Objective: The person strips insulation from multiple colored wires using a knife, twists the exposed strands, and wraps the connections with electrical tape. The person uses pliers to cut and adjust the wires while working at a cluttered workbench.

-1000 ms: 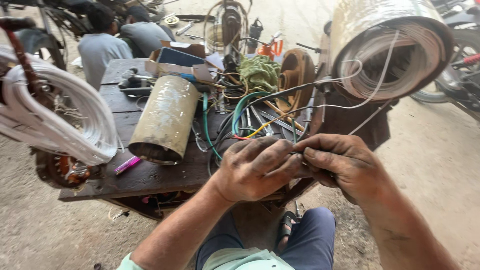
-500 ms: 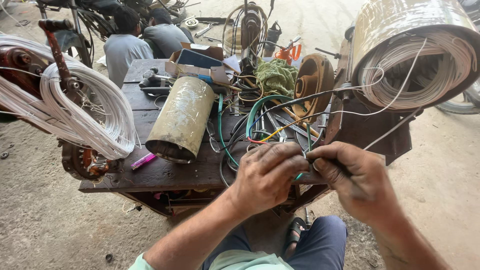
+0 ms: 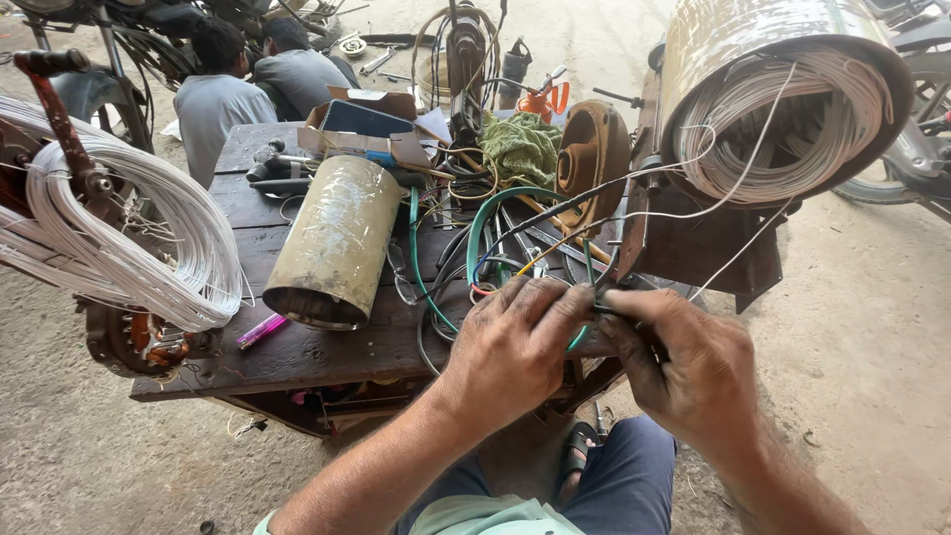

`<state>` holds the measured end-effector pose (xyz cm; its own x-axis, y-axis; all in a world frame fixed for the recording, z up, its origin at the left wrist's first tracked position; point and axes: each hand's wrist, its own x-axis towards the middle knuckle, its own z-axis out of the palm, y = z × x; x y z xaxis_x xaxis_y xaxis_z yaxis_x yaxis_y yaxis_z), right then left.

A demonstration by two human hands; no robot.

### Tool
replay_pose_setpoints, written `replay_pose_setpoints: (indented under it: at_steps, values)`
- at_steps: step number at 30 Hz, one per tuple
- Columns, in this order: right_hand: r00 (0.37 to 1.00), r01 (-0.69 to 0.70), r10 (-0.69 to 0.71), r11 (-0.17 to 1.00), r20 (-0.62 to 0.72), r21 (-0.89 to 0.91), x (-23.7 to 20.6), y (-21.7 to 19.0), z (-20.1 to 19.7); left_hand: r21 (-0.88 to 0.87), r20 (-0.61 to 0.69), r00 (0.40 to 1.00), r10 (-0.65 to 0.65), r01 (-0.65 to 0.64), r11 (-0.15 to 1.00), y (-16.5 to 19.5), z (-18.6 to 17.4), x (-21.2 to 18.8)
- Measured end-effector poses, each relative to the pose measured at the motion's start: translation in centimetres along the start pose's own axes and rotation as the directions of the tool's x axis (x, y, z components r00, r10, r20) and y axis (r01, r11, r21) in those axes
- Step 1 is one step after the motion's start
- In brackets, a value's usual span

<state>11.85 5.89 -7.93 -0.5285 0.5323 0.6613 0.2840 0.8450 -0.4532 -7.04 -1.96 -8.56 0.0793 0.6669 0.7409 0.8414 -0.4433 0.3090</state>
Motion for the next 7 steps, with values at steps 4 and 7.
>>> replay_pose_setpoints:
  at_steps: [4, 7]
  values:
    - [0.993, 0.117, -0.113, 0.985, 0.041, -0.126, 0.4, 1.1, 0.1, -0.064, 0.121, 0.988, -0.099, 0.107, 0.992, -1.5, 0.4, 0.1]
    - [0.969, 0.238, -0.225, 0.960, 0.098, -0.146, 0.7, 1.4, -1.0, -0.158, 0.230, 0.954, -0.190, 0.229, 0.960, -2.3, 0.2, -0.3]
